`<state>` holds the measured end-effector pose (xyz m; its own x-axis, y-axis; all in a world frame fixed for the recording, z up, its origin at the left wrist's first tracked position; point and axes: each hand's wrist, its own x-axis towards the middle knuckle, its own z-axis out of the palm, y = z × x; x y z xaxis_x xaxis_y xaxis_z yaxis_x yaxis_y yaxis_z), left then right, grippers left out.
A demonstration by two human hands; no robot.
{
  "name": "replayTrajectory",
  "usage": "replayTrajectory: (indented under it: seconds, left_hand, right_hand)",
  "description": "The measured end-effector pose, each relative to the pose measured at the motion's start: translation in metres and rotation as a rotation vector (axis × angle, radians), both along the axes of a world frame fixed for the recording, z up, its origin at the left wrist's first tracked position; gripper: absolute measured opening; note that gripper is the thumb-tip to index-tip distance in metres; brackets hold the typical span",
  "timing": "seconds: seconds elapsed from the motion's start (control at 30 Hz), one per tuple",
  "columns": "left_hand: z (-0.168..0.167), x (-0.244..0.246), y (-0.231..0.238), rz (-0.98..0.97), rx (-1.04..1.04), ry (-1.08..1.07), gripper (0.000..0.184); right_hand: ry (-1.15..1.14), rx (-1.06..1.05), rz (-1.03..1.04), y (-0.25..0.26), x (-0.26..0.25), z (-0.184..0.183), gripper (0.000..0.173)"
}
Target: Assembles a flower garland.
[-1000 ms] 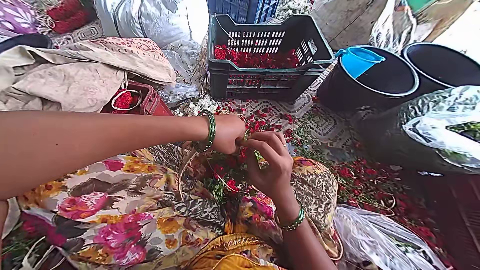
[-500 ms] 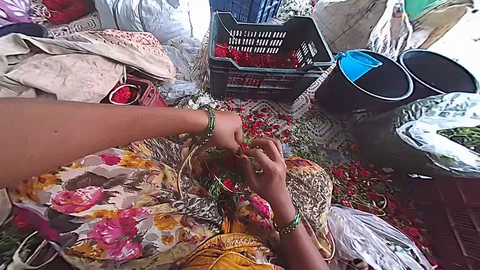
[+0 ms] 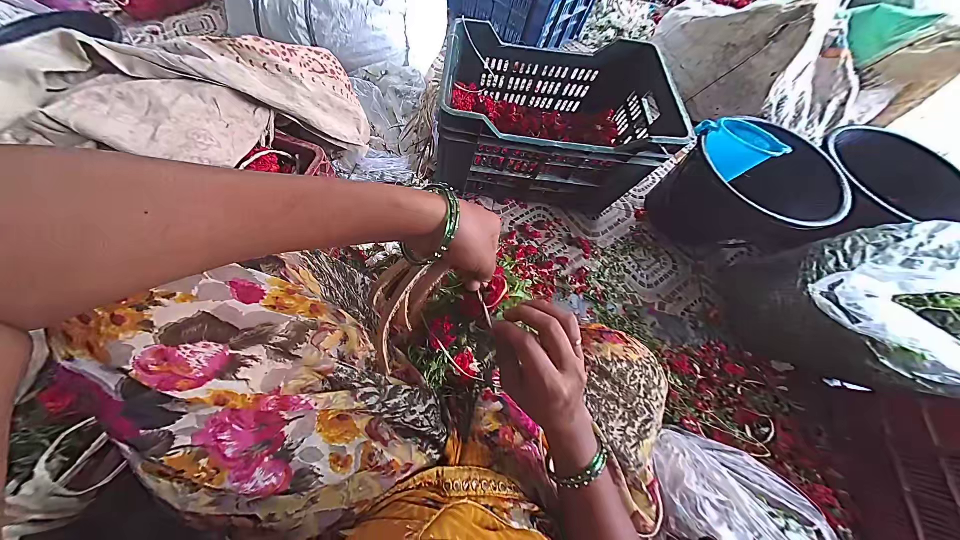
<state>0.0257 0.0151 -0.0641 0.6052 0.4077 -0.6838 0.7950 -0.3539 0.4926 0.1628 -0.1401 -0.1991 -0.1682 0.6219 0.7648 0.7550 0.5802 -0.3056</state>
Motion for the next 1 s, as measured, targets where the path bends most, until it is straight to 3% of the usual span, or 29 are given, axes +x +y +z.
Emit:
replayTrajectory:
  seconds: [0.17,0.3,0.5,0.83,0.9,1.0]
  left_hand:
    - [-0.001,0.006,-0.005,-0.048,0.075,0.064,0.017]
    - [0.002,0.0,-0.008,-0.1,0.142,0.025,0.032]
    - [-0.002,-0.008,-0.004,-0.208,0.21,0.016,0.035]
    - [-0.001,-0.013,-0.006,-0.227,0.2,0.07,0.039]
    - [0.006,-0.01,-0.008,-0.24,0.222,0.088,0.038]
    - [0.023,-0.014,-0.01,-0.206,0.277,-0.006,0.031]
  right_hand:
    - [0.136,0.034,0.1,-0.005,-0.023,0.009,0.004]
    - [0.309,-0.145,0.352,-0.006,-0.027,0.015,0.006]
    - [0.361,-0.214,0.066,-0.022,-0.015,-0.012,0.017]
    - [0.383,-0.317,-0.014,-0.055,-0.016,-0.041,0.012]
    - [0.478,-0.351,0.068,-0.052,-0.01,-0.044,0.014]
    - [0.833,-0.484,0.385,-0.044,0.015,-0.041,0.017]
